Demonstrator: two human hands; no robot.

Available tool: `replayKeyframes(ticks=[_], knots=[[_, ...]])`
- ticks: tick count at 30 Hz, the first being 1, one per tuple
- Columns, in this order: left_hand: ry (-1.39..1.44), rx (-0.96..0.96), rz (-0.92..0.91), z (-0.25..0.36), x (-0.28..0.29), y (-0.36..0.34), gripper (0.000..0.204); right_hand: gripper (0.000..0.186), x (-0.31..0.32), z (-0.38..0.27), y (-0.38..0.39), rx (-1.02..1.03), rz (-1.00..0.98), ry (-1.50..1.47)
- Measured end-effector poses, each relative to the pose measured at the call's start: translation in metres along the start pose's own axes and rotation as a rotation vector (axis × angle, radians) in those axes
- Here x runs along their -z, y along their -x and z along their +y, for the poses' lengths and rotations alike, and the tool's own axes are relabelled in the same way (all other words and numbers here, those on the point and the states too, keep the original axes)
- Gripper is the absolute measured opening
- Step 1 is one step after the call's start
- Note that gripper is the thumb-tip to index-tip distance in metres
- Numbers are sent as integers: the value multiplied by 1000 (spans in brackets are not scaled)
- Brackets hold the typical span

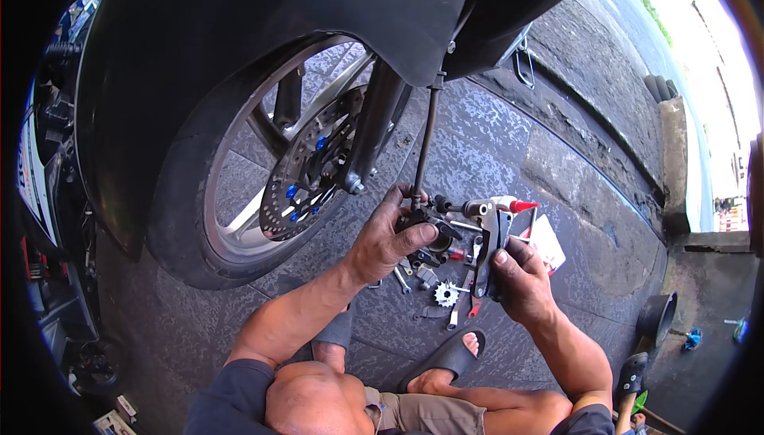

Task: The person is cleaning and servicing a motorcycle's front disc brake caliper.

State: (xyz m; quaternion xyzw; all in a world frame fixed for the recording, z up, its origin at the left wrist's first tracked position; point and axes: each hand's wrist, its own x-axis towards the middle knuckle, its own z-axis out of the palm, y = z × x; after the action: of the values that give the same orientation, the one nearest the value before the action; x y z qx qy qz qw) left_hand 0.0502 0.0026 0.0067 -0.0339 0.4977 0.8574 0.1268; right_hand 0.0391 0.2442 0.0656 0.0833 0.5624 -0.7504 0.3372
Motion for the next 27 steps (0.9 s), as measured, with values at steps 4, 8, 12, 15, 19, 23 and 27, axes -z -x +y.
replayKeyframes(ticks=[4, 8, 12, 15, 19, 23, 27], knots=[[-17, -2, 7, 5, -4, 2, 67, 41, 3, 4, -3, 25, -7, 23], [-51, 15, 19, 12, -6, 5, 70, 38, 0, 6, -5, 14, 12, 73], [-96, 0, 29, 12, -11, 4, 72, 29, -5, 6, 1, 66, 27, 207], [-187, -2, -7, 13, -8, 4, 75, 27, -11, 5, 0, 119, 51, 251], [-229, -52, -103, 21, -6, 0, 69, 27, -18, 12, -6, 208, 93, 239], [-376, -69, -120, 22, -4, -12, 66, 21, -10, 9, -14, 333, 70, 479], [-375, -120, -91, 22, -6, -13, 68, 21, -8, 5, -22, 398, 87, 561]])
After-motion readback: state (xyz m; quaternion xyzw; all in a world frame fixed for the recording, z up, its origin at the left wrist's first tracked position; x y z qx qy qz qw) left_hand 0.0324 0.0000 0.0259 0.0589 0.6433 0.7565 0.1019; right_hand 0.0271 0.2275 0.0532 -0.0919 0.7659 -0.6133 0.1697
